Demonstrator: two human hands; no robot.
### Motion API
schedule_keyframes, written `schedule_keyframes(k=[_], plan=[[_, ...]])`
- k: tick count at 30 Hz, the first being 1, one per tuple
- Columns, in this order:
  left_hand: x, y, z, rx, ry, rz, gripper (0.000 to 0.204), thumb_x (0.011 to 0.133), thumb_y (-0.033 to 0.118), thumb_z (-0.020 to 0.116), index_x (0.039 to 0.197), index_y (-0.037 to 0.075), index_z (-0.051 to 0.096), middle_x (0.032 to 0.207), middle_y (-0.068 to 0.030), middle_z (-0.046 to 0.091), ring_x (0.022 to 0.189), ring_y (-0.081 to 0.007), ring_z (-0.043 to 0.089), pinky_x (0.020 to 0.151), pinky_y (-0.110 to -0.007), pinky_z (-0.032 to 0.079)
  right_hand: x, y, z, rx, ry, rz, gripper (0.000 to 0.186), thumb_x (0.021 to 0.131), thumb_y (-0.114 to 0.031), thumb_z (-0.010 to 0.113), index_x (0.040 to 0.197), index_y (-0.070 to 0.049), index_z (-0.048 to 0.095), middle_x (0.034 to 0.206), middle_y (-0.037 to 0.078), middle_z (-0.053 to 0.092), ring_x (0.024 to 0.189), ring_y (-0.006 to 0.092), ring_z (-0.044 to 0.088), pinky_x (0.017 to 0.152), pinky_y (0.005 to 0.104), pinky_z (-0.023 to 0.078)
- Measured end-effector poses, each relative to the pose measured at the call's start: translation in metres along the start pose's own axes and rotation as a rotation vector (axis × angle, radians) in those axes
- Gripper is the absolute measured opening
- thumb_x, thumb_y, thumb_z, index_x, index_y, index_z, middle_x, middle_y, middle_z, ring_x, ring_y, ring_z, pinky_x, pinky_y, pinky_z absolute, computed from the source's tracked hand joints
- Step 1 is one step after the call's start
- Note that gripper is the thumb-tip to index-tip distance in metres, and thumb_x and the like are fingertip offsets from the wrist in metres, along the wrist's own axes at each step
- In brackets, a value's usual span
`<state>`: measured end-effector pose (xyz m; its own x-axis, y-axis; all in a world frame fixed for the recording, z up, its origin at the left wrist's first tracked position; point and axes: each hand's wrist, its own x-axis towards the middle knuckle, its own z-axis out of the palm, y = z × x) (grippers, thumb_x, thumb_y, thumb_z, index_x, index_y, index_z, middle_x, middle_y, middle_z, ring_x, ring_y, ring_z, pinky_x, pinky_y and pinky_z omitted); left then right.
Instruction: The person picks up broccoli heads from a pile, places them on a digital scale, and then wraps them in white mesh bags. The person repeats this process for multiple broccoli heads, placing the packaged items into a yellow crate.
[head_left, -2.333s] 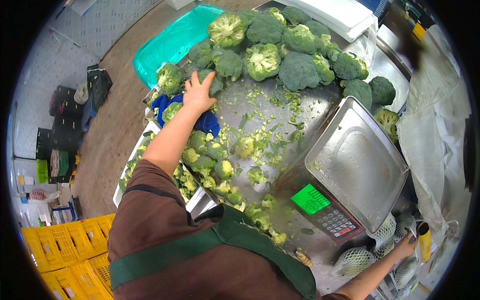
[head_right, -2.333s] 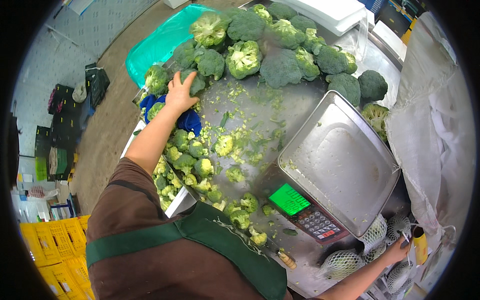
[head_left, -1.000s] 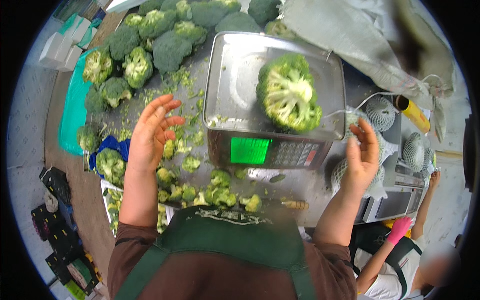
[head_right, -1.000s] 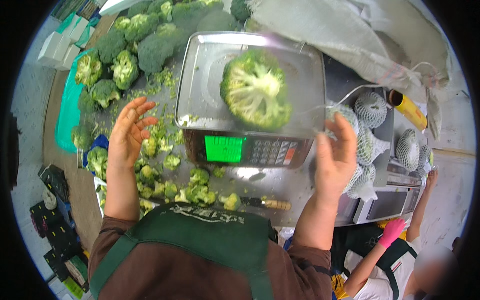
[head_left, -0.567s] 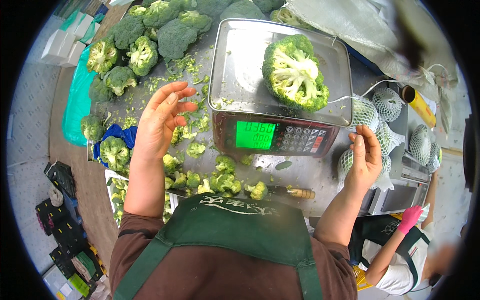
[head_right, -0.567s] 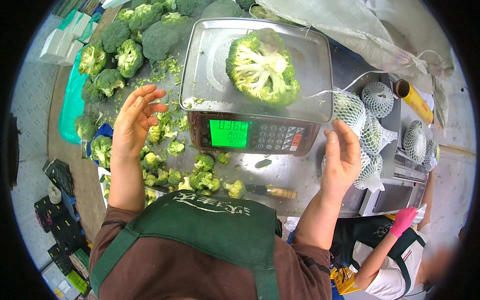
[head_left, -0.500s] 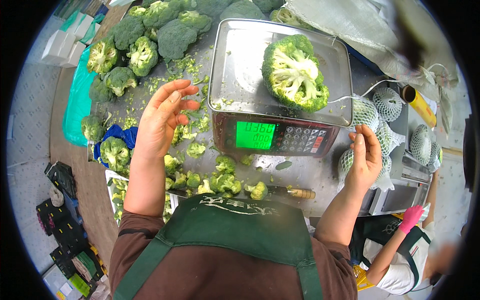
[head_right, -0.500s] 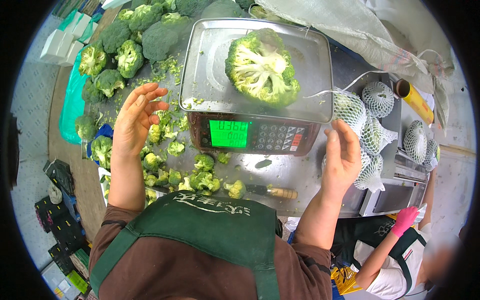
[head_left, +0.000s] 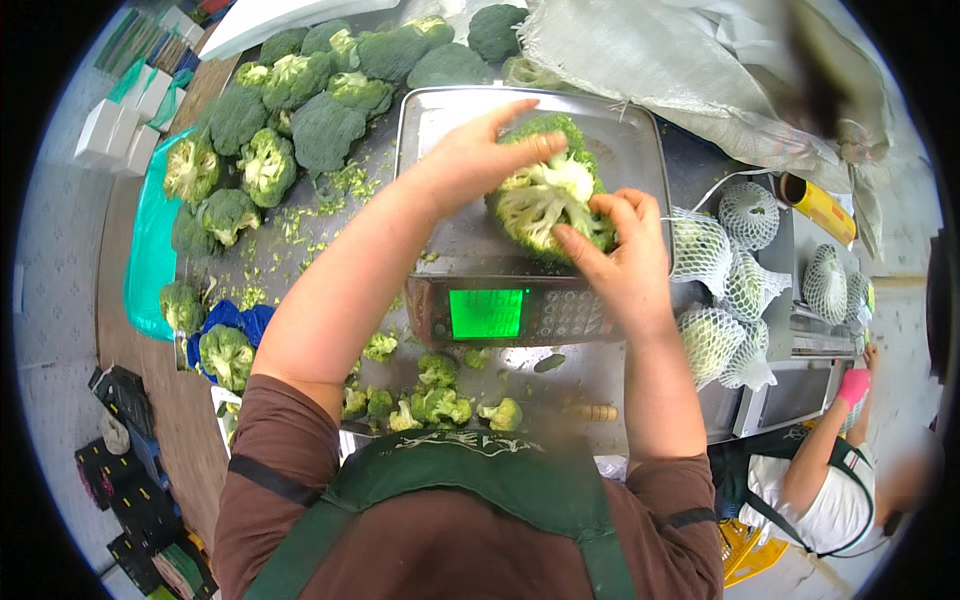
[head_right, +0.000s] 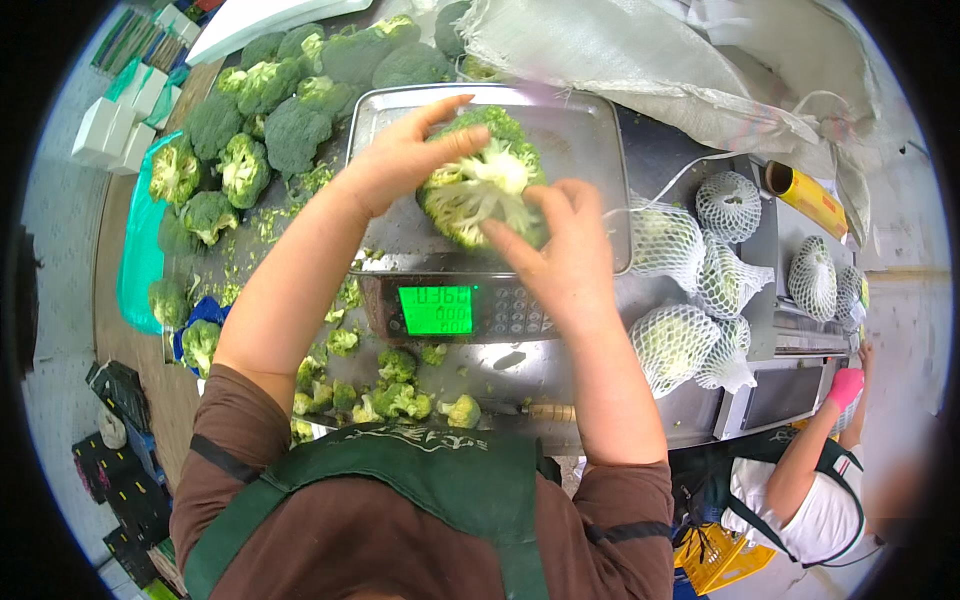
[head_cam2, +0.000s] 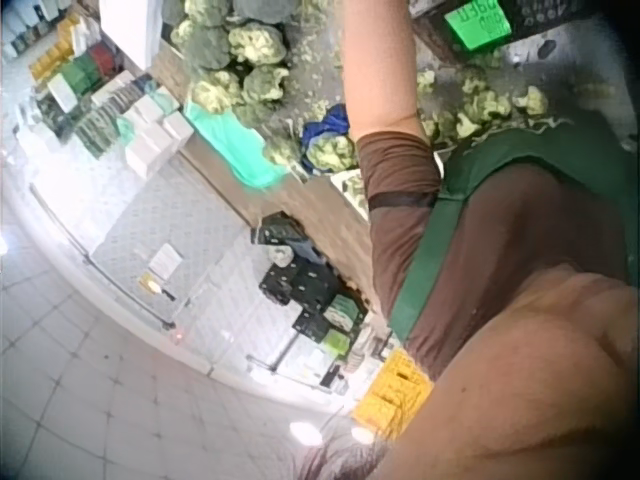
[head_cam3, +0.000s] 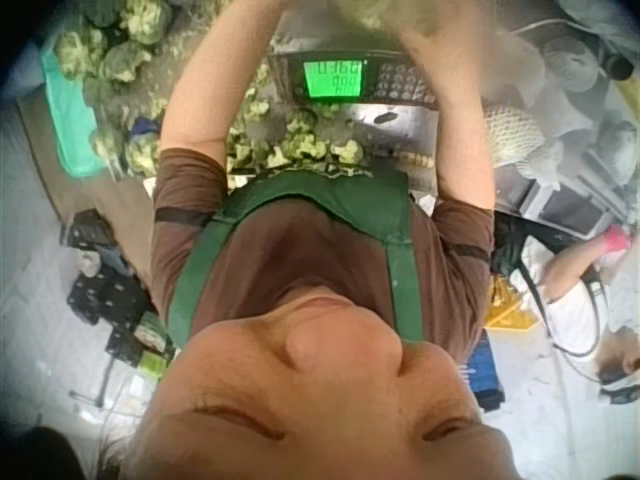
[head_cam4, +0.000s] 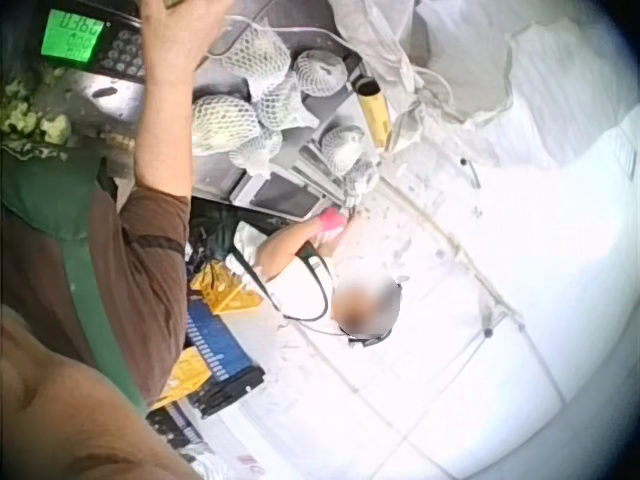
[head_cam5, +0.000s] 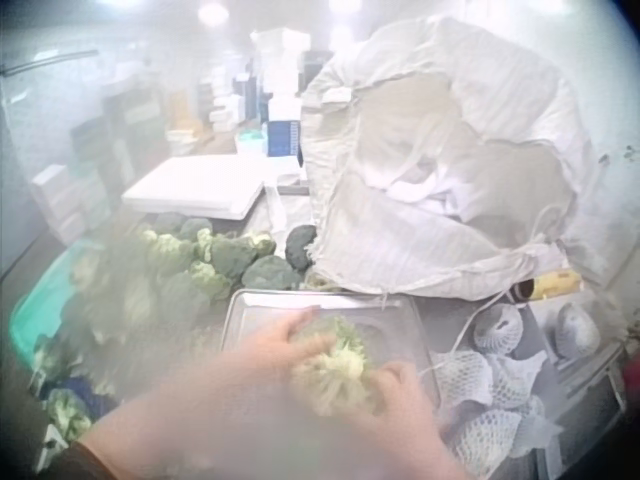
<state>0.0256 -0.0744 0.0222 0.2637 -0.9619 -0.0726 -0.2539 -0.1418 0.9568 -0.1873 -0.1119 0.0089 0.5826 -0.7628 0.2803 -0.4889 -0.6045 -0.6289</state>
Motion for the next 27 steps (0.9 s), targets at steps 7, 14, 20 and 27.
schedule_keyframes(k=[7, 14, 20, 27], plan=[[-0.026, -0.018, 0.012, -0.268, -0.051, 0.109, 0.063, 0.078, 0.006, 0.071, 0.135, 0.009, 0.044, 0.126, -0.012, 0.053, 0.118, -0.0218, 0.051, 0.098, -0.033, 0.042, -0.019, 0.006, -0.001, 0.127, -0.008, 0.028, 0.037, 0.073, -0.016, 0.077, 0.105, -0.008, 0.061, 0.116, 0.016, 0.05, 0.099, 0.0305, 0.058, 0.077, 0.035, 0.051], [-0.07, -0.027, 0.025, -0.645, 0.144, 0.289, 0.078, 0.078, -0.01, 0.062, 0.142, 0.01, 0.023, 0.129, -0.0116, 0.047, 0.118, -0.021, 0.05, 0.101, -0.036, 0.041, -0.015, 0.001, 0.003, 0.0, 0.305, -0.259, 0.049, 0.071, -0.011, 0.078, 0.116, -0.007, 0.058, 0.12, 0.018, 0.051, 0.104, 0.0306, 0.057, 0.079, 0.0351, 0.051], [-0.078, -0.032, 0.027, -0.987, 0.128, 0.201, 0.07, 0.081, -0.002, 0.058, 0.142, 0.01, 0.026, 0.13, -0.0122, 0.047, 0.119, -0.0237, 0.05, 0.102, -0.039, 0.04, -0.014, 0.001, 0.007, 0.637, 0.108, 0.31, 0.054, 0.078, -0.016, 0.075, 0.127, -0.003, 0.055, 0.113, 0.014, 0.055, 0.095, 0.0173, 0.057, 0.078, 0.0278, 0.049], [-0.063, -0.025, 0.0, -1.039, -0.051, 0.02, 0.051, 0.094, 0.029, 0.052, 0.136, 0.002, 0.04, 0.131, -0.0144, 0.052, 0.119, -0.0262, 0.053, 0.103, -0.041, 0.042, 0.012, -0.003, -0.009, 0.366, -0.028, 0.064, 0.046, 0.08, -0.009, 0.069, 0.124, -0.01, 0.058, 0.107, 0.008, 0.059, 0.089, 0.0153, 0.057, 0.075, 0.0256, 0.046]])
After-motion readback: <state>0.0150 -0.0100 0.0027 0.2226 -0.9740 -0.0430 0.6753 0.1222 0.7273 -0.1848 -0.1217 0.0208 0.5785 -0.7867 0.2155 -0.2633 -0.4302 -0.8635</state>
